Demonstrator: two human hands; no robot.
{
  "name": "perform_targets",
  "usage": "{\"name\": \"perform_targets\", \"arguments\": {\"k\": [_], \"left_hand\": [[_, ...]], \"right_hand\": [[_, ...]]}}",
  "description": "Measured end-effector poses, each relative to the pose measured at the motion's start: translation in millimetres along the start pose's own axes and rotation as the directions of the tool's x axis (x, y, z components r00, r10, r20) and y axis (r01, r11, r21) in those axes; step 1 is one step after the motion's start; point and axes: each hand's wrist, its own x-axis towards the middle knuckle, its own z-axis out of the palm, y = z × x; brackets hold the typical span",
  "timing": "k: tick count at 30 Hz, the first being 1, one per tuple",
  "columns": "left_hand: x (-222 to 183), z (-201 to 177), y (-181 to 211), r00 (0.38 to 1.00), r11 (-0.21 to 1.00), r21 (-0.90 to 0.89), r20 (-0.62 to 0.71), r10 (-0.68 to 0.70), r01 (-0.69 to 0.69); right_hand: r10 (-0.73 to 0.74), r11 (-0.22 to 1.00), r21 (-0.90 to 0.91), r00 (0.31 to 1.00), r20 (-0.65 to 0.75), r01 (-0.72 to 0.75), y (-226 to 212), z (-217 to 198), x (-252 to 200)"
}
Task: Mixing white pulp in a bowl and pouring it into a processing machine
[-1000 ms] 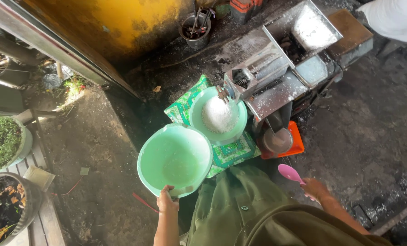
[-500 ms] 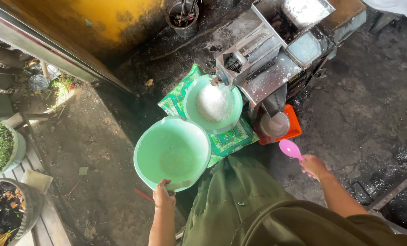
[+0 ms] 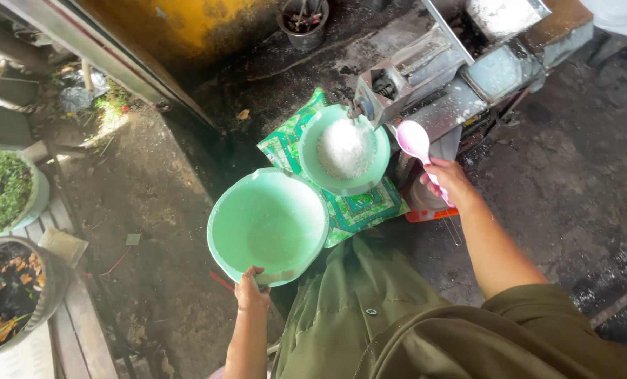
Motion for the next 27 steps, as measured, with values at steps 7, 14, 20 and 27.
{"name": "perform_targets", "arguments": {"k": [7,14,20,27], "left_hand": [[51.5,1.2,-17.9,0.990,0.957,-0.274,0.070,0.121,-0.098],[16.6,39.5,-2.8,0.985,0.933,-0.340,0.077,0.155,-0.120],[-6.3,71.7,-11.9,0.907,0.919,-0.124,0.161,0.390,-0.373],[-69.2,91.4,9.1,0.822,0.886,0.017,0.380,0.423,-0.464]], "right_hand": [[-0.167,0.974,0.183,0.971,0.172,0.135,0.2,63.7,59.7],[-0.266,0.961,-0.011,0.933,0.241,0.277,23.6,149.8,1.8],[-0.250,0.502,-0.748,0.901,0.354,0.434,2.3,162.1,9.4],[-0.163,0.474,-0.728,0.862,0.481,0.496,-104.3,171.1,-106.9]]}}
